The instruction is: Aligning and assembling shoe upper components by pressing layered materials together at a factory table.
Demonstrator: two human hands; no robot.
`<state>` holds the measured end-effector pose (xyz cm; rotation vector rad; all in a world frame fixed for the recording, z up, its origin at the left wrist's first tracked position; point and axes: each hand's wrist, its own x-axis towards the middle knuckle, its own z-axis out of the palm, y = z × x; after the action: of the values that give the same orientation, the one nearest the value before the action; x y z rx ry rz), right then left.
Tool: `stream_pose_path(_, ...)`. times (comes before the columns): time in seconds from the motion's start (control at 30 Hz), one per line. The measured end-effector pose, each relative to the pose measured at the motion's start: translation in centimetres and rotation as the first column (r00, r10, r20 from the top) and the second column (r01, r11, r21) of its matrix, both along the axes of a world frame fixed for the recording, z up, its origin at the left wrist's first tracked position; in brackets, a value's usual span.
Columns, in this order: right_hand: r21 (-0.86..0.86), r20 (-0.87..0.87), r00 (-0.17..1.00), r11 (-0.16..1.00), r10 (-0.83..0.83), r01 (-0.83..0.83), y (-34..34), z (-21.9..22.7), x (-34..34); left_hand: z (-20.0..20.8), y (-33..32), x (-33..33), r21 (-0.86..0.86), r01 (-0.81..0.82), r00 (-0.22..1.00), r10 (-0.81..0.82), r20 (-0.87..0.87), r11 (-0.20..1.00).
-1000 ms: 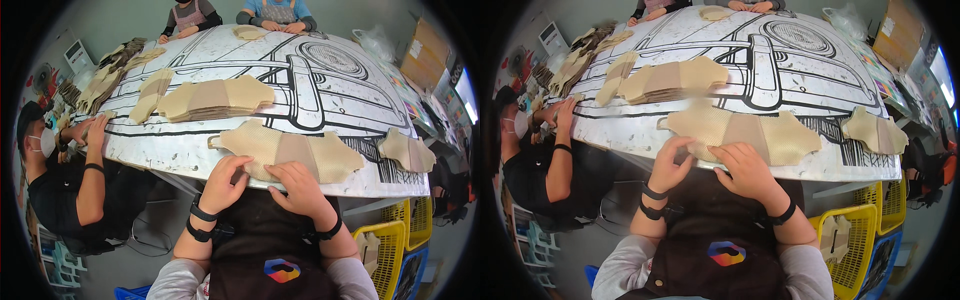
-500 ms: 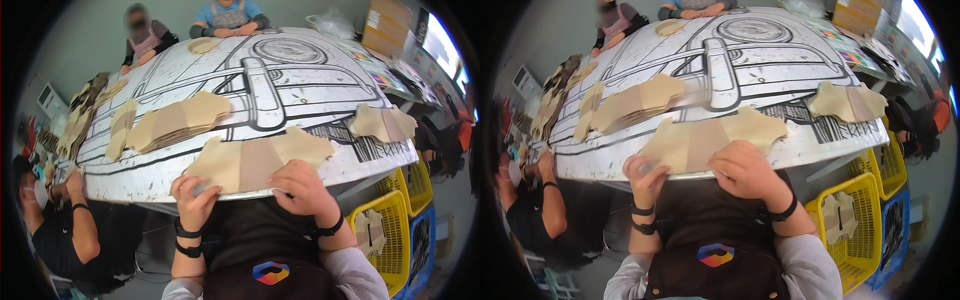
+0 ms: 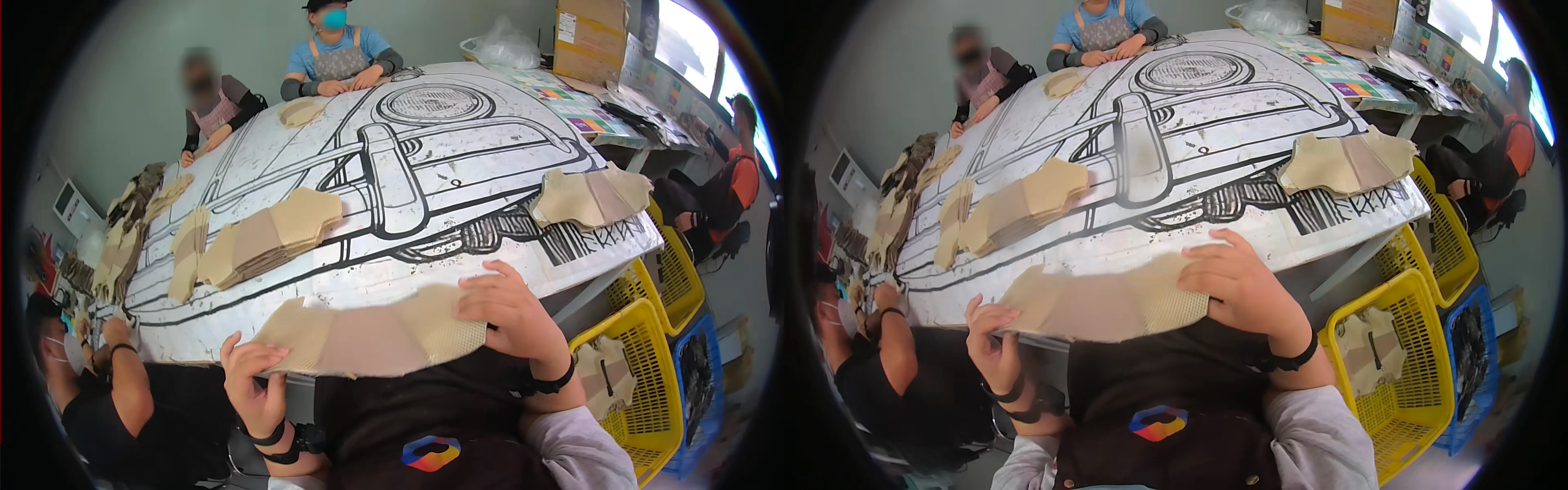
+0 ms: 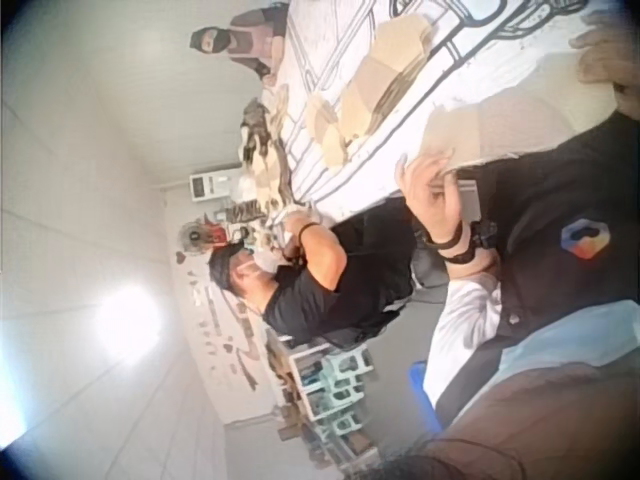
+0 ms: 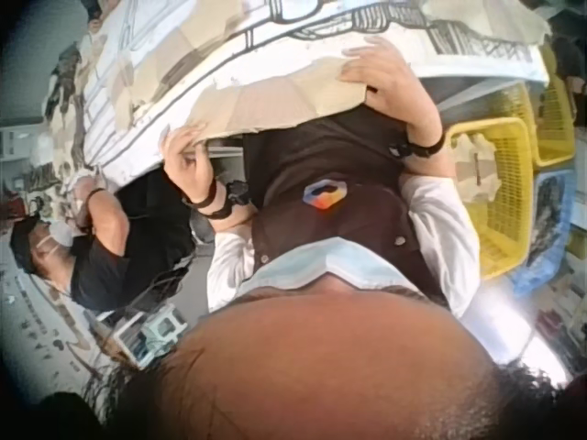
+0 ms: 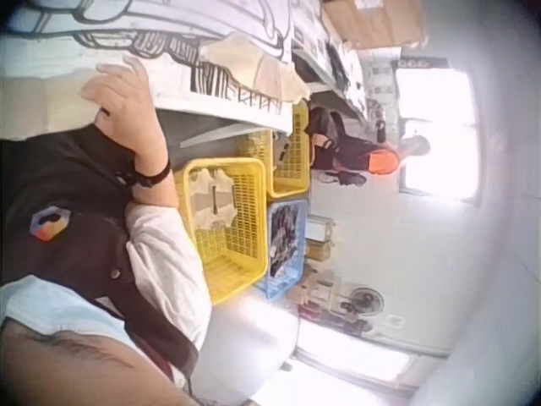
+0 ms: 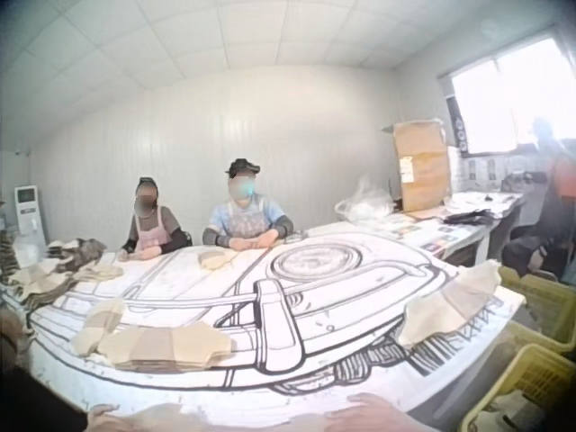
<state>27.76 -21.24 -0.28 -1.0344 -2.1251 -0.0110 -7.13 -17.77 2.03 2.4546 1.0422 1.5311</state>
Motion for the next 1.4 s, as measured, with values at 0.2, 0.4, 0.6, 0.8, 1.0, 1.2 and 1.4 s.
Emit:
stream_pose_path(0.2,-0.067,-0.298,0.899,0.933,0.32,-0.355,-2.4,1.5,-0.6,0.2,-2.7,-1.0,-0.161,0.021,0.952,0.03,0.306,0.987)
stream_pose_path(0.4,-0.31,-0.428,0.794,0.755,0.431,-0.577,-4.0,2.6,-0.6,-0.3,-2.7,-2.3,-0.356,0.274,0.885,-0.089,0.457,0.894)
stream_pose_path(0.6,-0.373,-0.405,0.881,0.836,0.244,-0.403,-4.0,2.7,-1.6,-0.9,-1.0,-1.1,-0.544,0.329,0.848,0.013,0.53,0.772)
stream_pose_path(0.8,-0.428,-0.334,0.935,0.865,0.116,-0.26,-3.1,1.7,-0.4,-2.7,0.8,-1.3,-0.612,0.391,0.838,0.009,0.546,0.688)
stream_pose_path(1.0,-0.538,-0.394,0.919,0.808,0.013,-0.242,-2.0,1.3,0.0,-2.3,0.2,-1.0,-0.67,0.407,0.837,0.04,0.546,0.621)
stream_pose_path(1.2,-0.556,-0.492,0.84,0.825,-0.227,-0.103,-2.8,1.4,1.1,-2.0,0.0,0.0,-0.641,0.568,0.785,-0.107,0.61,0.516)
stream_pose_path(1.4,-0.501,-0.582,0.769,0.861,-0.265,-0.083,-2.4,-0.5,1.9,-0.9,-1.3,0.4,-0.651,0.579,0.784,-0.116,0.61,0.491)
